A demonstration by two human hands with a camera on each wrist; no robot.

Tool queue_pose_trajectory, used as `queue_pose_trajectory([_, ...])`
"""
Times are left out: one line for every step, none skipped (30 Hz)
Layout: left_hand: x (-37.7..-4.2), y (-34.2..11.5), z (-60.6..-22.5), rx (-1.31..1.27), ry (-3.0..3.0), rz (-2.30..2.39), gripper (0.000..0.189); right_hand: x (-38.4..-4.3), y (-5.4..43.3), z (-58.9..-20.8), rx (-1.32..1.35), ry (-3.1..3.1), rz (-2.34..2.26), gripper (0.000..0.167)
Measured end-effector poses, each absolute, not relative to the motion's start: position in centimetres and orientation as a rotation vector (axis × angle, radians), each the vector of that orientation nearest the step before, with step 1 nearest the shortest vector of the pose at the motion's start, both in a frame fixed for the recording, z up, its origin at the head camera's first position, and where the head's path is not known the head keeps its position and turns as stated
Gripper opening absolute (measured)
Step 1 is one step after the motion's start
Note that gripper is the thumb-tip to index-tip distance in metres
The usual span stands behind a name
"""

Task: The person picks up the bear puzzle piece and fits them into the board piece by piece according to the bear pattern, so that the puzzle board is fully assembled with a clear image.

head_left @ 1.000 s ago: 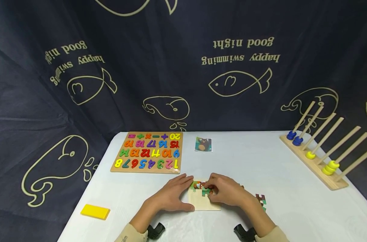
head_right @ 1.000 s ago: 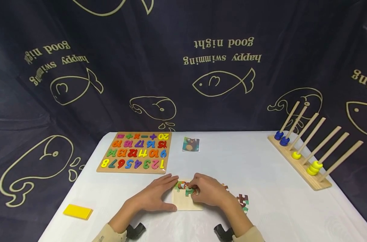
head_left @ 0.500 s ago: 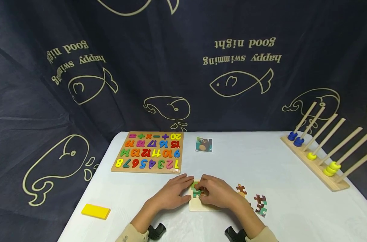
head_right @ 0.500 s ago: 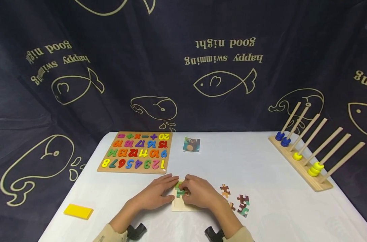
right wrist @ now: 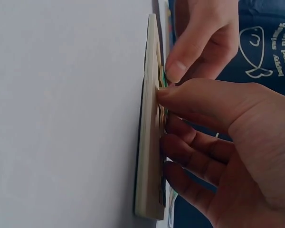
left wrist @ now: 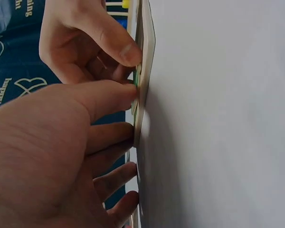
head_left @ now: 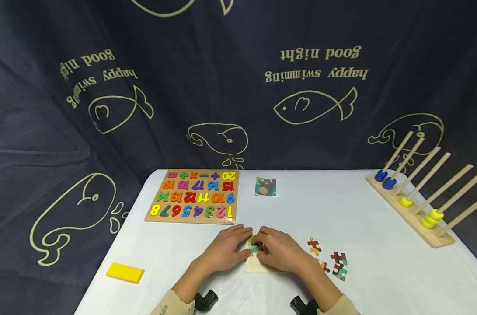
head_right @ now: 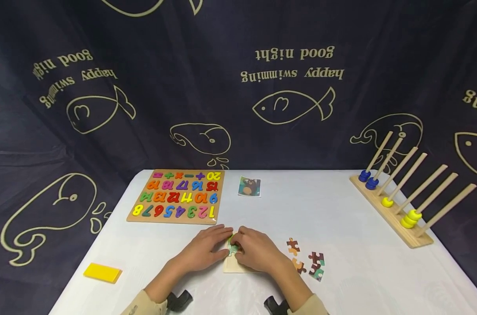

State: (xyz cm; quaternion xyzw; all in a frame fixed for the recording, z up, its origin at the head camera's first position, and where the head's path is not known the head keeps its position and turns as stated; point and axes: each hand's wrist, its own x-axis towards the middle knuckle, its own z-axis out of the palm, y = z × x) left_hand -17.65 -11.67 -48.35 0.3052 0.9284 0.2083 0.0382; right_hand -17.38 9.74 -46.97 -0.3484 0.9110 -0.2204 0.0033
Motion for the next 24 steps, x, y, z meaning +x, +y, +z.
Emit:
queue_pose_trajectory([-17.62, -11.64, -48.40, 0.936, 2.865, 0.635, 0.055, -17.39, 9.74, -47.00, -1.091, 2.854, -0.692, 0.023])
queue_pose_trajectory([-17.60, -11.62, -48.44, 0.936, 2.880, 0.632, 0.054, -17.39, 9.75, -47.01, -1.090, 2.854, -0.693, 0.024])
queue_pose_trajectory([-17.57, -11.60, -48.45, 0.934, 2.890, 0.633, 0.054, -17.39, 9.77, -47.01, -1.089, 2.852, -0.697, 0.024])
queue_pose_trajectory([-17.56, -11.58, -48.48, 0.932, 2.901, 0.629, 0.054, -17.42, 9.79, -47.01, -1.091, 2.848, -0.701, 0.025])
queue_pose_trajectory([-17.55, -11.55, -48.48, 0.932, 2.906, 0.628, 0.054, -17.45, 9.82, -47.01, -1.092, 2.845, -0.707, 0.025])
queue_pose_trajectory([-17.55, -11.53, -48.49, 0.928, 2.908, 0.627, 0.054, -17.48, 9.86, -47.01, -1.089, 2.843, -0.715, 0.024])
queue_pose_trajectory([-17.56, -11.51, -48.50, 0.925, 2.909, 0.625, 0.054, -17.52, 9.91, -47.03, -1.086, 2.842, -0.720, 0.024])
queue_pose_trajectory([-17.57, -11.50, -48.51, 0.924, 2.910, 0.625, 0.054, -17.54, 9.96, -47.02, -1.083, 2.841, -0.728, 0.023])
queue_pose_trajectory([-17.60, -11.48, -48.55, 0.924, 2.912, 0.622, 0.054, -17.59, 9.99, -47.01, -1.078, 2.846, -0.733, 0.022])
queue_pose_trajectory([-17.63, -11.46, -48.58, 0.924, 2.915, 0.619, 0.054, -17.63, 10.03, -47.03, -1.071, 2.857, -0.733, 0.020])
queue_pose_trajectory([-17.66, -11.44, -48.60, 0.924, 2.916, 0.618, 0.054, -17.68, 10.05, -47.06, -1.059, 2.872, -0.729, 0.018])
queue_pose_trajectory([-17.66, -11.42, -48.61, 0.923, 2.918, 0.617, 0.054, -17.72, 10.06, -47.10, -1.047, 2.887, -0.726, 0.016])
queue_pose_trajectory([-17.68, -11.41, -48.62, 0.923, 2.920, 0.617, 0.054, -17.76, 10.05, -47.16, -1.040, 2.907, -0.716, 0.015])
queue_pose_trajectory([-17.71, -11.39, -48.64, 0.923, 2.922, 0.617, 0.054, -17.79, 10.04, -47.22, -1.031, 2.928, -0.705, 0.014])
queue_pose_trajectory([-17.71, -11.37, -48.63, 0.920, 2.922, 0.619, 0.054, -17.81, 10.01, -47.24, -1.020, 2.952, -0.689, 0.013])
queue_pose_trajectory([-17.71, -11.34, -48.63, 0.918, 2.923, 0.621, 0.055, -17.81, 9.98, -47.29, -1.011, 2.970, -0.675, 0.013])
queue_pose_trajectory([-17.70, -11.33, -48.59, 0.915, 2.922, 0.624, 0.055, -17.81, 9.95, -47.34, -1.002, 2.985, -0.664, 0.013])
queue_pose_trajectory([-17.69, -11.31, -48.57, 0.913, 2.922, 0.626, 0.055, -17.80, 9.92, -47.35, -0.993, 2.996, -0.660, 0.013])
queue_pose_trajectory([-17.70, -11.28, -48.57, 0.912, 2.922, 0.628, 0.055, -17.79, 9.91, -47.37, -0.982, 3.008, -0.655, 0.013])
queue_pose_trajectory([-17.68, -11.26, -48.55, 0.910, 2.921, 0.629, 0.055, -17.76, 9.87, -47.36, -0.967, 3.013, -0.659, 0.013])
queue_pose_trajectory([-17.66, -11.26, -48.53, 0.907, 2.922, 0.629, 0.055, -17.74, 9.84, -47.35, -0.952, 3.017, -0.664, 0.013])
queue_pose_trajectory([-17.65, -11.25, -48.52, 0.905, 2.923, 0.627, 0.055, -17.72, 9.82, -47.37, -0.939, 3.018, -0.670, 0.014])
queue_pose_trajectory([-17.63, -11.24, -48.51, 0.904, 2.924, 0.626, 0.055, -17.70, 9.81, -47.40, -0.925, 3.019, -0.677, 0.014])
queue_pose_trajectory([-17.61, -11.23, -48.50, 0.902, 2.924, 0.624, 0.055, -17.68, 9.80, -47.40, -0.914, 3.019, -0.685, 0.014])
